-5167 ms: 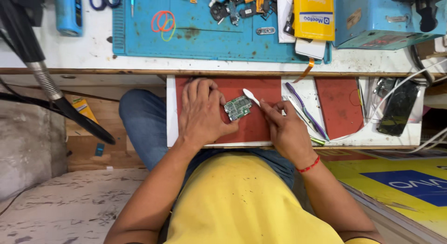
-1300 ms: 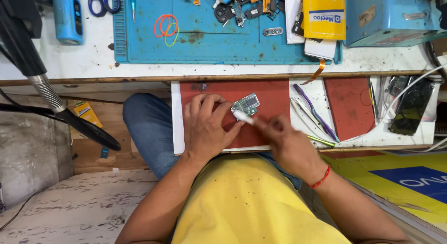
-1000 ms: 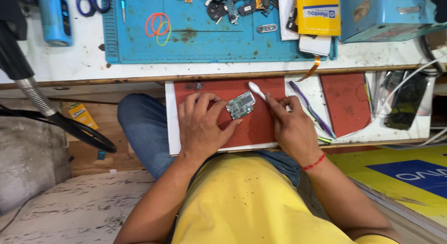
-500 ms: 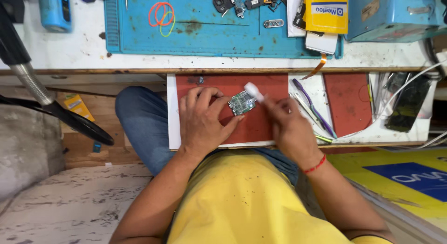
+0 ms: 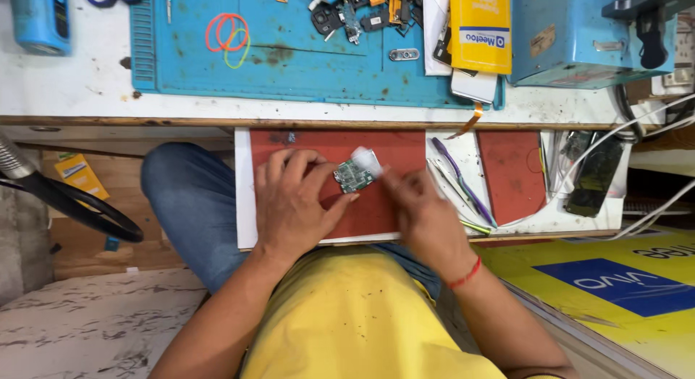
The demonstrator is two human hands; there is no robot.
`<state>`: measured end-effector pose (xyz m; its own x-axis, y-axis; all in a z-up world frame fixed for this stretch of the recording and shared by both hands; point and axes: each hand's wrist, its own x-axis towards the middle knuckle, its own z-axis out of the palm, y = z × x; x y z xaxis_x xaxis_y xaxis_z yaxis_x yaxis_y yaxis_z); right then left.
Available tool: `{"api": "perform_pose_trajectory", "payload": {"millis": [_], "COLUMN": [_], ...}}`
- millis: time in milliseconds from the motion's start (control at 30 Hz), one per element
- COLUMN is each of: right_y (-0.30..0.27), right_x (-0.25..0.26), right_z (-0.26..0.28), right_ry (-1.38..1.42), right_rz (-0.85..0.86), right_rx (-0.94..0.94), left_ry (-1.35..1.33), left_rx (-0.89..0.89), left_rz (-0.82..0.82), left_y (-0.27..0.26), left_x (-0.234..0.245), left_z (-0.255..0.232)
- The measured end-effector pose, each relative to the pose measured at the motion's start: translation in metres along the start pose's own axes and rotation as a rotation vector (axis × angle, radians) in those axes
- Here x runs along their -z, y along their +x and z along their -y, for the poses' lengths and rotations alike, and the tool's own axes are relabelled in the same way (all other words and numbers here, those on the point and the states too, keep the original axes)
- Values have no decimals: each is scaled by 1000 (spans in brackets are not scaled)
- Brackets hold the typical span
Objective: The person scrubs a small circuit board with a toothbrush on a red mat. They hold the board with one hand and brush it with the other, repeatedly flipping it to clean both sides.
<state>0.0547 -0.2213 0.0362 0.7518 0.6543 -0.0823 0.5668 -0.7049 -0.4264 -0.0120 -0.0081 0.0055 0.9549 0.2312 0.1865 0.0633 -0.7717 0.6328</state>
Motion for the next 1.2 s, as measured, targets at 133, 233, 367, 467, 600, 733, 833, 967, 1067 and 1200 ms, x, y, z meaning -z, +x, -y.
{"api": "perform_pose_trajectory", "payload": {"millis": [133, 233, 367, 467, 600, 733, 833, 967, 1067, 1200], "right_y": [-1, 9, 10, 6, -3, 6, -3, 0, 1, -6], "right_x": [-1, -9, -6, 7, -8, -9, -6, -2, -6, -17], "right_z": [6, 7, 12, 6, -4, -12, -15, -23, -24, -13], "right_ry": [-11, -7, -26, -56, 46, 20, 14, -29, 48, 108], "right_rz": [155, 52, 81, 145, -29, -26, 96, -33, 18, -2], "right_rx": [2, 40, 107, -75, 88, -5, 46, 0, 24, 38], "left_ry": [9, 2, 18, -29, 12, 61, 61, 67, 79, 83], "left_rx": [26, 55, 66, 70, 32, -1, 1, -19, -5, -47], "left_rz": [17, 17, 2, 4, 22, -7, -4, -30, -24, -48], "left_y": [2, 2, 2, 8, -1, 4, -3, 2, 3, -2], "left_x": [1, -4, 1, 4, 0, 0, -2, -2, -2, -3], "left_z": [2, 1, -3, -4, -1, -2, -3, -2, -3, 1]}}
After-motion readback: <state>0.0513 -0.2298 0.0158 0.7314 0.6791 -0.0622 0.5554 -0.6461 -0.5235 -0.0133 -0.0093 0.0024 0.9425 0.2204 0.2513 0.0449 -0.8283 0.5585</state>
